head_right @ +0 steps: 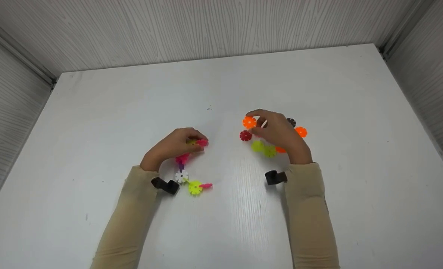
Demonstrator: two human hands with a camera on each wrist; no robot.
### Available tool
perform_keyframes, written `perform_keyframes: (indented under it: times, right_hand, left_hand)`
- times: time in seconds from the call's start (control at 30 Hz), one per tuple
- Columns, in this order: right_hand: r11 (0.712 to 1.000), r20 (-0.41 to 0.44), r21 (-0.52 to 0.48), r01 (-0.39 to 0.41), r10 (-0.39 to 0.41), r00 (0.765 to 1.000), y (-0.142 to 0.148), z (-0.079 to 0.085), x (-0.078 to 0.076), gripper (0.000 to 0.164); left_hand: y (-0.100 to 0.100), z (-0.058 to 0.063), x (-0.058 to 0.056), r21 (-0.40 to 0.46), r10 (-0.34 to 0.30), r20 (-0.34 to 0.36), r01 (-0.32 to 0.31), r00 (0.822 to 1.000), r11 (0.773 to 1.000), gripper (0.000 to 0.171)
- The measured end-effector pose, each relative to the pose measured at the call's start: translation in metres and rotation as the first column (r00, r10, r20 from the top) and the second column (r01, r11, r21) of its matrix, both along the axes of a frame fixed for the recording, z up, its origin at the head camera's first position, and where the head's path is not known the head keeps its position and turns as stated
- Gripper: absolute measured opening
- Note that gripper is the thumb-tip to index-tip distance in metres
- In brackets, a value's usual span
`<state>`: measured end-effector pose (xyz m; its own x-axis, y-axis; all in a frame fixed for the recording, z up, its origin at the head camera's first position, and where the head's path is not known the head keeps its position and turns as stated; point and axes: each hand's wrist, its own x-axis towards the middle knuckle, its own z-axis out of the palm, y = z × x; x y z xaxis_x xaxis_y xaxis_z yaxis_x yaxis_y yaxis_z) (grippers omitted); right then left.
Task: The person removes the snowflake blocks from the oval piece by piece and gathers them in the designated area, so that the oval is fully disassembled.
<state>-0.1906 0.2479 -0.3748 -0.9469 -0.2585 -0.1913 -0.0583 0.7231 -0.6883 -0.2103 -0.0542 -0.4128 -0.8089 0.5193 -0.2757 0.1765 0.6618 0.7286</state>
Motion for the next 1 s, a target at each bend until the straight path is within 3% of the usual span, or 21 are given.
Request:
perform_keyframes:
  times: [0.33, 0.6, 1.0]
  right_hand:
    - [0.998, 0.072, -0.013, 0.062, -0.061, 0.996, 0.030, 0.003, 0.002, 0.043]
    - [0.993, 0.083, 0.049, 0.105, -0.109, 0.991, 0.045, 0.004, 0.003, 0.047]
    - [0.988, 0.210, 0.110, 0.105, -0.127, 0.969, 0.082, -0.012, 0.005, 0.044]
  left_hand:
    - [-0.007, 0.004, 0.000, -0.065, -0.008, 0.014, 0.009, 1.000, 0.998, 0.042]
    - [-0.012, 0.008, 0.000, -0.117, 0.003, 0.044, 0.002, 0.999, 0.993, 0.047]
    - [-0.013, 0.008, -0.001, -0.183, 0.022, 0.049, -0.013, 0.999, 0.983, 0.048]
